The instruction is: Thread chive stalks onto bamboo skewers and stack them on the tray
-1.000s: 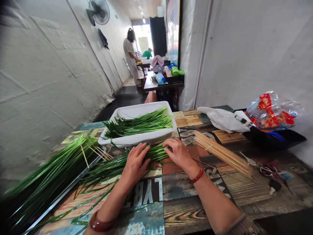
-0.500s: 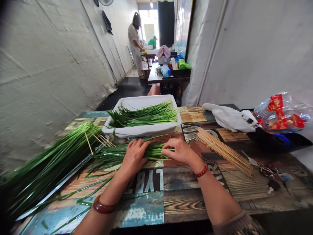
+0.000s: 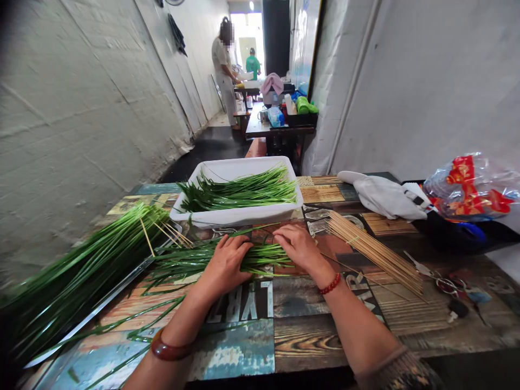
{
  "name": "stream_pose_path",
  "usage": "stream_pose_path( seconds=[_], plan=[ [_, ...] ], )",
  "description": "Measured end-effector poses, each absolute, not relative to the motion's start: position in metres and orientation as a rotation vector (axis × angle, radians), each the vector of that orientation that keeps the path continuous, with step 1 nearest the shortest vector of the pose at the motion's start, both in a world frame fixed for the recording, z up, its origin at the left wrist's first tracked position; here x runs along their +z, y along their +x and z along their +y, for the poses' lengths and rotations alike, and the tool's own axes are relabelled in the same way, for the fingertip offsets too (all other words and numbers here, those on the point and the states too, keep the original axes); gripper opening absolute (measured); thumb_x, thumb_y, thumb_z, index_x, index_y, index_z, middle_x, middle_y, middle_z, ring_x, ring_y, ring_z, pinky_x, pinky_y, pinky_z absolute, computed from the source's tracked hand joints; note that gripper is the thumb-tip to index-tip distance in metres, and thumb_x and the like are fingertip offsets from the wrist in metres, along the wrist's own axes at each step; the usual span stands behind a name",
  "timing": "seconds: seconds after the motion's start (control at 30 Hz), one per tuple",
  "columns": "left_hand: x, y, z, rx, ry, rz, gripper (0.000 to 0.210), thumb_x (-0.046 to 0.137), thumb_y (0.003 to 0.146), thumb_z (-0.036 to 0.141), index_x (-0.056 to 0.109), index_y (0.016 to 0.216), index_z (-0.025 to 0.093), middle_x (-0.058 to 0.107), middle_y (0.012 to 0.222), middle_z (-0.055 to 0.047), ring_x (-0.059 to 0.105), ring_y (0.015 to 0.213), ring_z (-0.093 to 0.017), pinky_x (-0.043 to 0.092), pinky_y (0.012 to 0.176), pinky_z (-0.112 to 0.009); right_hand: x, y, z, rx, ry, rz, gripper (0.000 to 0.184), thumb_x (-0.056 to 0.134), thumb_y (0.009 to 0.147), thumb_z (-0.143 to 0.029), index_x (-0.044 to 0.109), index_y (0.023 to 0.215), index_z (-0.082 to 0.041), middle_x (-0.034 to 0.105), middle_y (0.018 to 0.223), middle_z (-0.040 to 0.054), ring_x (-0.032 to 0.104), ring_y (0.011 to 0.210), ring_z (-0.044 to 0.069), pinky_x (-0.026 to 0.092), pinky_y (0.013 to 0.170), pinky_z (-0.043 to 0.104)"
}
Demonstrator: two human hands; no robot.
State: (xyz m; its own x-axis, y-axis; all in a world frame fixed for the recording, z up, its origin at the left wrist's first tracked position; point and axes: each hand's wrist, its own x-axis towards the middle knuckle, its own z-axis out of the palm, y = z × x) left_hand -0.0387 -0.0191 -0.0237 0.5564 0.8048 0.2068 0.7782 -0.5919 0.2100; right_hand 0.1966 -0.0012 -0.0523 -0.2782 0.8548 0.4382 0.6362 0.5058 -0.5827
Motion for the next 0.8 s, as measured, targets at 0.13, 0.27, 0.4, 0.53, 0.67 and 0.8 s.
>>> stream_pose_path(
  seconds=[0.13, 0.27, 0.4, 0.53, 0.67, 0.8],
  plan=[
    [-0.024, -0.048, -0.018, 0.373, 2.647, 1.302, 0.062, 0.068, 0.063, 0.012, 0.056, 0.123, 0.019, 0.056, 0.13, -0.014, 0.052, 0.121, -0.031, 0.032, 0.109, -0.056, -0.042, 0.187, -0.012, 0.238, -1.262, -2.184, 0.019, 0.055, 0.093, -0.032, 0.072, 0.099, -0.025, 0.072, 0.098, 0.006, 0.061, 0.094, 0.022, 0.043, 0.088, 0.04],
    [-0.024, -0.057, -0.015, 0.391, 2.573, 1.172, 0.071, 0.054, 0.064, 0.002, 0.049, 0.132, 0.02, 0.05, 0.14, -0.013, 0.045, 0.131, -0.028, 0.028, 0.113, -0.055, -0.037, 0.178, -0.02, 0.2, -1.236, -2.283, 0.023, 0.055, 0.093, -0.031, 0.068, 0.112, -0.026, 0.07, 0.105, 0.0067, 0.057, 0.1, 0.024, 0.04, 0.087, 0.04],
    [-0.016, -0.056, -0.015, 0.497, 2.474, 1.044, 0.075, 0.051, 0.07, 0.003, 0.039, 0.142, 0.023, 0.042, 0.148, -0.011, 0.037, 0.138, -0.024, 0.028, 0.115, -0.05, -0.033, 0.172, -0.026, 0.185, -1.204, -2.366, 0.025, 0.055, 0.093, -0.029, 0.066, 0.115, -0.025, 0.068, 0.111, 0.0078, 0.054, 0.106, 0.025, 0.039, 0.088, 0.041],
    [-0.012, -0.048, -0.018, 0.516, 2.439, 1.011, 0.078, 0.062, 0.078, 0.018, 0.028, 0.148, 0.024, 0.038, 0.151, -0.011, 0.032, 0.142, -0.025, 0.025, 0.117, -0.051, -0.031, 0.17, -0.029, 0.23, -1.149, -2.414, 0.024, 0.056, 0.092, -0.023, 0.066, 0.113, -0.023, 0.069, 0.11, 0.0069, 0.052, 0.112, 0.025, 0.038, 0.093, 0.042],
    [-0.02, -0.043, -0.018, 0.363, 2.56, 1.142, 0.081, 0.07, 0.075, 0.026, 0.031, 0.146, 0.025, 0.042, 0.149, -0.009, 0.028, 0.142, -0.031, 0.013, 0.116, -0.06, -0.033, 0.171, -0.027, 0.32, -1.014, -2.422, 0.026, 0.056, 0.091, -0.019, 0.066, 0.115, -0.025, 0.069, 0.115, 0.0052, 0.051, 0.118, 0.024, 0.037, 0.1, 0.044],
    [-0.024, -0.04, -0.018, 0.331, 2.66, 1.41, 0.063, 0.073, 0.073, 0.036, 0.052, 0.131, 0.022, 0.061, 0.128, -0.01, 0.038, 0.134, -0.036, 0.008, 0.114, -0.064, -0.041, 0.177, -0.017, 0.446, -0.967, -2.221, 0.027, 0.051, 0.094, -0.024, 0.066, 0.116, -0.023, 0.07, 0.116, 0.0056, 0.058, 0.113, 0.022, 0.044, 0.098, 0.041]
  ],
)
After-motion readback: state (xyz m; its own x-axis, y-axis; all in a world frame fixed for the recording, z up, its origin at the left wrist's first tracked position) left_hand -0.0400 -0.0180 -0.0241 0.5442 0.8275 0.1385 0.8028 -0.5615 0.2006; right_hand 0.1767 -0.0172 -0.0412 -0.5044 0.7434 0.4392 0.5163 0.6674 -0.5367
